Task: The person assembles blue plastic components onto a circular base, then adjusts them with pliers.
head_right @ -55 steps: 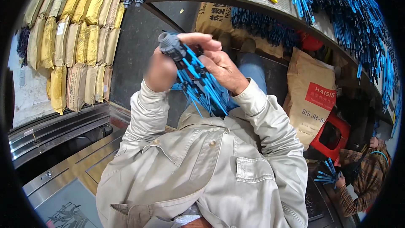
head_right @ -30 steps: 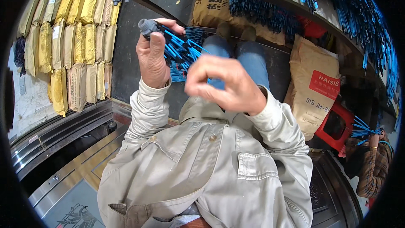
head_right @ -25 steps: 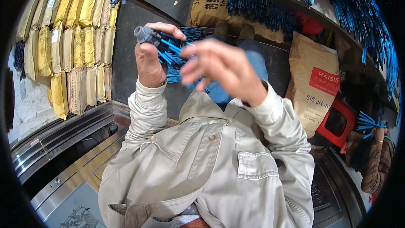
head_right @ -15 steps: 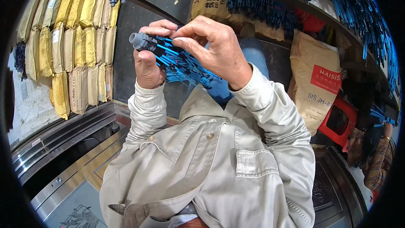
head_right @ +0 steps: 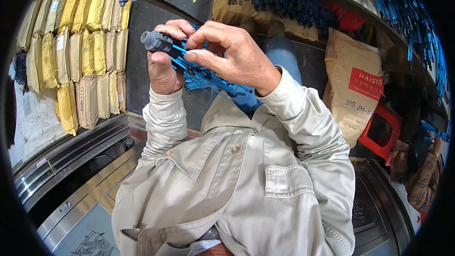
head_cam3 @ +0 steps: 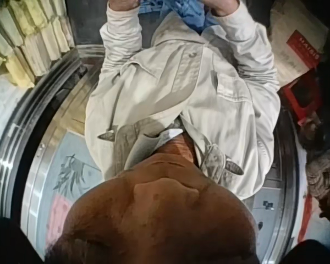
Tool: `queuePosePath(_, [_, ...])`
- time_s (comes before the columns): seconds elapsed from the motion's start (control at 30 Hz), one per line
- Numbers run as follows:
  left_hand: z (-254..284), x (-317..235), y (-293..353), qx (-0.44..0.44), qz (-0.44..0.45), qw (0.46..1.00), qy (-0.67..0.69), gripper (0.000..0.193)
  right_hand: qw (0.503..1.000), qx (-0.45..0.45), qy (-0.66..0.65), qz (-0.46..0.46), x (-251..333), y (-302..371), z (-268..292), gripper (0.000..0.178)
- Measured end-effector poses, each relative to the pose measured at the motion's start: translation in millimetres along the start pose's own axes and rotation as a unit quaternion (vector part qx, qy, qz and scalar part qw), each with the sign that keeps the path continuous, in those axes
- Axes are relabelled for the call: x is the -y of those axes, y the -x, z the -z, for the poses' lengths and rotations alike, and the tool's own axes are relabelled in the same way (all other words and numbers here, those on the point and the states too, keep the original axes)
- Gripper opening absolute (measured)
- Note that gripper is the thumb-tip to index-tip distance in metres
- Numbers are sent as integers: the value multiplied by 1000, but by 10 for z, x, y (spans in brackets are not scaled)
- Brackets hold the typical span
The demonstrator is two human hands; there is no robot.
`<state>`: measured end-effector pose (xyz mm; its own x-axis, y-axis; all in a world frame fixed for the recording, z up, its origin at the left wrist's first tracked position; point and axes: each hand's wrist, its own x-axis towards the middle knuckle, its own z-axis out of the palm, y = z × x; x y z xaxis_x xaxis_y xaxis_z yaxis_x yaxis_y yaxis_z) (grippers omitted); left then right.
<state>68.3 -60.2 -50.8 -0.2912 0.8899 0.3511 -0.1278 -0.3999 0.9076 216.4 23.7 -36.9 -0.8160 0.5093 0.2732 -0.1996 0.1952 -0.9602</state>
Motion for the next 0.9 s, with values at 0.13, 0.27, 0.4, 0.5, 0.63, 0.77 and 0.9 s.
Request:
queuePosePath(0.13, [-38, 6, -13, 11, 6, 1000, 10, 57, 998, 3, -57, -10, -104, 26, 54, 13])
queuePosePath(0.27, [-8, 19, -11, 23, 15, 999, 39, 57, 991, 12, -116, -62, -142, 13, 91, 16])
queuePosePath(0.4, [4, 16, -13, 20, 6, 999, 46, 56, 982, 47, -152, -101, -81, -1, 117, 19])
queuePosePath(0.5, [39, 23, -22, 3, 8, 998, 61, 53, 991, 57, -119, -25, -179, 71, 156, 21])
queuePosePath(0.63, [175, 39, -56, -45, 5, 995, 92, 47, 968, 103, -228, -34, -223, 363, 346, 21])
queuePosePath(0.77, [329, 78, -58, -105, 4, 989, 107, 43, 955, 127, -261, -57, -189, 719, 398, 15])
queuePosePath(0.9, [203, 44, -58, -123, 1, 988, 93, 41, 974, 114, -193, 12, -180, 839, 330, 13])
